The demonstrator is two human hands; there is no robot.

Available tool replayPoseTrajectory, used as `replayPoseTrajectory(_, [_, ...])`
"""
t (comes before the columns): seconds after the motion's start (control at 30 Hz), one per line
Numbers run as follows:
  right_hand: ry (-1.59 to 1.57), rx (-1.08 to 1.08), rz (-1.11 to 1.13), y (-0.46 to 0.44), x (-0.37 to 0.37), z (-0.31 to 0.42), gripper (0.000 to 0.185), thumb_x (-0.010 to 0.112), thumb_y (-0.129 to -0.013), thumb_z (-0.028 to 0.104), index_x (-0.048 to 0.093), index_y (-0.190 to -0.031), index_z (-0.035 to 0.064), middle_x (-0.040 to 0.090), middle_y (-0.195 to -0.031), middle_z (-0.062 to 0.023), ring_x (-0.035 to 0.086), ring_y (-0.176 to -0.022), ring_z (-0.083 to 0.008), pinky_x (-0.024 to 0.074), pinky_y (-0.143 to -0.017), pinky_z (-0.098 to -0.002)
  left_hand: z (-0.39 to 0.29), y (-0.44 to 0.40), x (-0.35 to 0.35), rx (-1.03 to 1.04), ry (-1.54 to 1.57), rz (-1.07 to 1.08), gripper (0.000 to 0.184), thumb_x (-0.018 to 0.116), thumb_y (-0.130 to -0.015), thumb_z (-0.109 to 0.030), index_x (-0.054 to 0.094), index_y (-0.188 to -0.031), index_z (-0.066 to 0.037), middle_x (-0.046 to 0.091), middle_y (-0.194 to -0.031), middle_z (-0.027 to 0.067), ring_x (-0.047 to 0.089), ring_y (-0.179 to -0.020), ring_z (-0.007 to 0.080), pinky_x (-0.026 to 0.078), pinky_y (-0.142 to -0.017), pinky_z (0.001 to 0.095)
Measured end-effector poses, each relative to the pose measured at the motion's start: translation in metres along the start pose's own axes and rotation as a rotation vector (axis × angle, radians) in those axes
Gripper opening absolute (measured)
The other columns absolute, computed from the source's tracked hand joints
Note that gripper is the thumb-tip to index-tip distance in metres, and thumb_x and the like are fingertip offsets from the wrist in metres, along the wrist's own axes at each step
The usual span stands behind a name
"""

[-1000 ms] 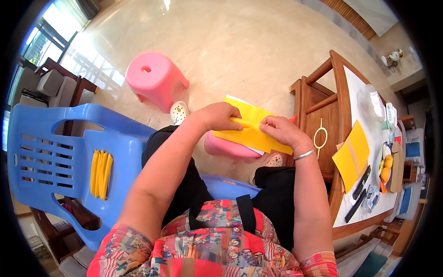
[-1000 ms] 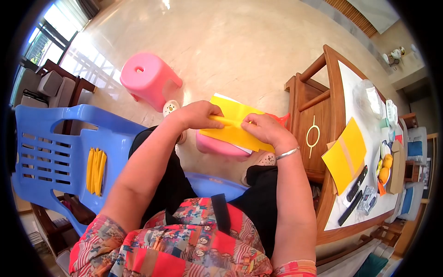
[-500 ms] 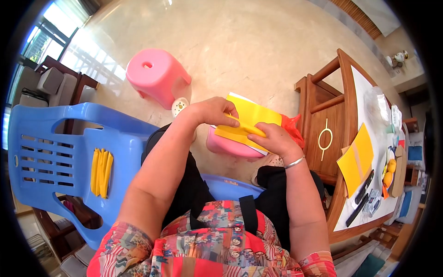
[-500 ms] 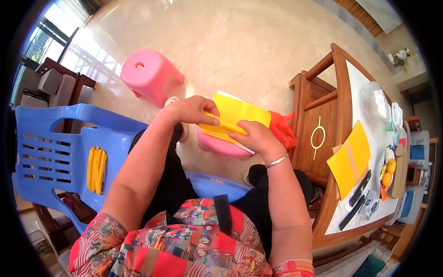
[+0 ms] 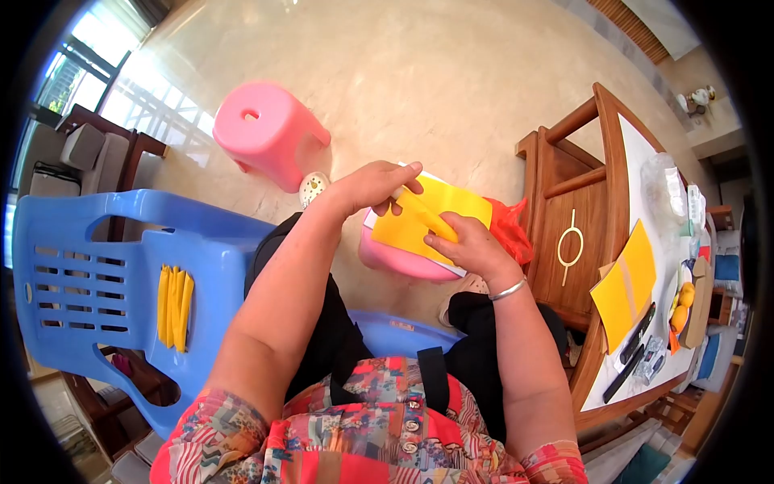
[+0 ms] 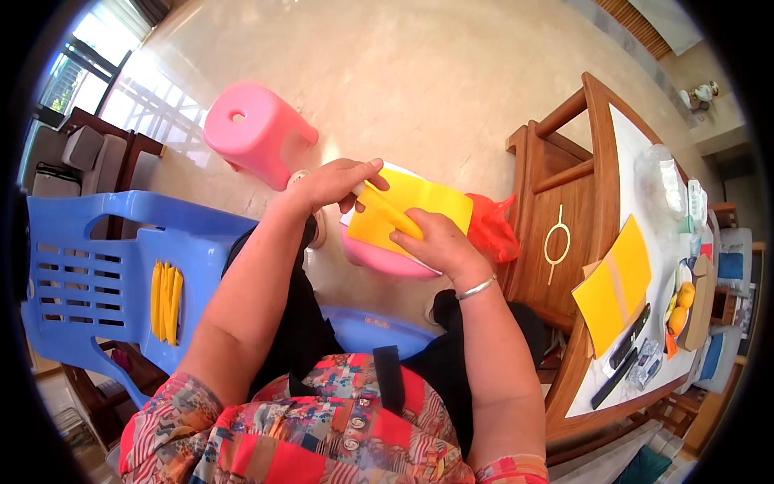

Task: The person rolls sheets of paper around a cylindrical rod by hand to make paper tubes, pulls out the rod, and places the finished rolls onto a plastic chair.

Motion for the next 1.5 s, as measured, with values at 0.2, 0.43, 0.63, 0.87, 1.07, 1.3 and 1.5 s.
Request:
replayPoseTrajectory(0.2, [-0.395, 0.284, 0.037, 0.008, -0.004, -0.003, 0.026, 0.073, -0.098, 0.029, 0.065, -0.106, 0.0060, 0.058, -0.077, 0.0013, 0.050, -0.052, -0.0048, 0.0414, -0.048, -0.0220, -0.016, 0.001, -0.011, 0.252, 0.159, -0.013, 0.045, 0.059, -0.104, -0.043, 0.070, -0.126, -0.006, 0.064, -0.084, 0.0010, 0.057, -0.072, 0.0093, 0.046, -0.065, 0.0235])
replayPoseTrajectory(0.43, [-0.554, 0.300, 0.114, 0.010, 0.005, -0.002, 0.019, 0.074, -0.097, 0.024, 0.063, -0.101, 0.0083, 0.057, -0.072, 0.0037, 0.048, -0.048, -0.0036, 0.0379, -0.047, -0.0203, -0.021, 0.003, -0.020, 0.397, 0.129, -0.175, 0.034, 0.063, -0.103, -0.036, 0.070, -0.115, -0.005, 0.065, -0.086, -0.0001, 0.057, -0.072, 0.0076, 0.049, -0.066, 0.0239])
replayPoseTrajectory(0.63, [-0.476, 0.347, 0.155, 0.013, 0.004, -0.027, 0.022, 0.076, -0.091, 0.025, 0.065, -0.099, 0.0074, 0.057, -0.073, 0.0019, 0.048, -0.049, -0.0058, 0.0402, -0.047, -0.0233, -0.003, 0.008, -0.078, 0.381, 0.382, -0.676, 0.036, 0.055, -0.106, -0.035, 0.064, -0.096, -0.001, 0.065, -0.078, 0.0052, 0.056, -0.058, 0.0108, 0.048, -0.053, 0.0269])
replayPoseTrajectory(0.87, [-0.229, 0.408, -0.159, 0.026, -0.070, -0.069, 0.019, 0.075, -0.090, 0.022, 0.066, -0.096, 0.0065, 0.061, -0.075, 0.0008, 0.054, -0.052, -0.0079, 0.0452, -0.048, -0.0256, 0.055, 0.020, -0.147, 0.341, 0.534, -1.120, 0.044, 0.047, -0.108, -0.036, 0.061, -0.088, 0.000, 0.063, -0.068, 0.0083, 0.058, -0.053, 0.0150, 0.049, -0.048, 0.0302])
replayPoseTrajectory(1.07, [-1.124, 0.309, -0.585, 0.036, -0.107, -0.089, 0.020, 0.076, -0.095, 0.022, 0.059, -0.100, 0.0131, 0.055, -0.071, 0.0036, 0.053, -0.053, -0.0081, 0.0469, -0.047, -0.0273, 0.111, -0.050, -0.063, 0.045, 0.666, -0.706, 0.044, 0.047, -0.104, -0.034, 0.062, -0.093, 0.006, 0.067, -0.075, 0.0128, 0.065, -0.056, 0.0186, 0.052, -0.046, 0.0325])
replayPoseTrajectory(1.3, [-1.744, 0.307, -0.604, 0.020, -0.074, -0.118, 0.023, 0.075, -0.096, 0.023, 0.053, -0.091, 0.0197, 0.055, -0.070, 0.0070, 0.053, -0.055, -0.0068, 0.0481, -0.050, -0.0273, 0.164, -0.072, 0.016, -0.292, 0.486, -0.557, 0.041, 0.046, -0.104, -0.035, 0.065, -0.102, 0.001, 0.070, -0.083, 0.0099, 0.066, -0.063, 0.0175, 0.054, -0.056, 0.0353])
replayPoseTrajectory(1.5, [-1.885, 0.260, -0.553, 0.014, -0.076, -0.115, 0.021, 0.071, -0.099, 0.024, 0.053, -0.089, 0.0195, 0.055, -0.069, 0.0078, 0.054, -0.056, -0.0050, 0.0485, -0.053, -0.0256, 0.174, -0.070, 0.000, -0.316, 0.286, -0.598, 0.047, 0.051, -0.101, -0.039, 0.064, -0.086, 0.004, 0.064, -0.071, 0.0149, 0.058, -0.047, 0.0244, 0.048, -0.043, 0.0403])
Point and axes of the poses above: each hand's wrist, its own y-axis away from the middle knuckle, its own x-axis out of the palm, z = x × y, the point moved 10 cm from there along -y, towards the middle knuckle
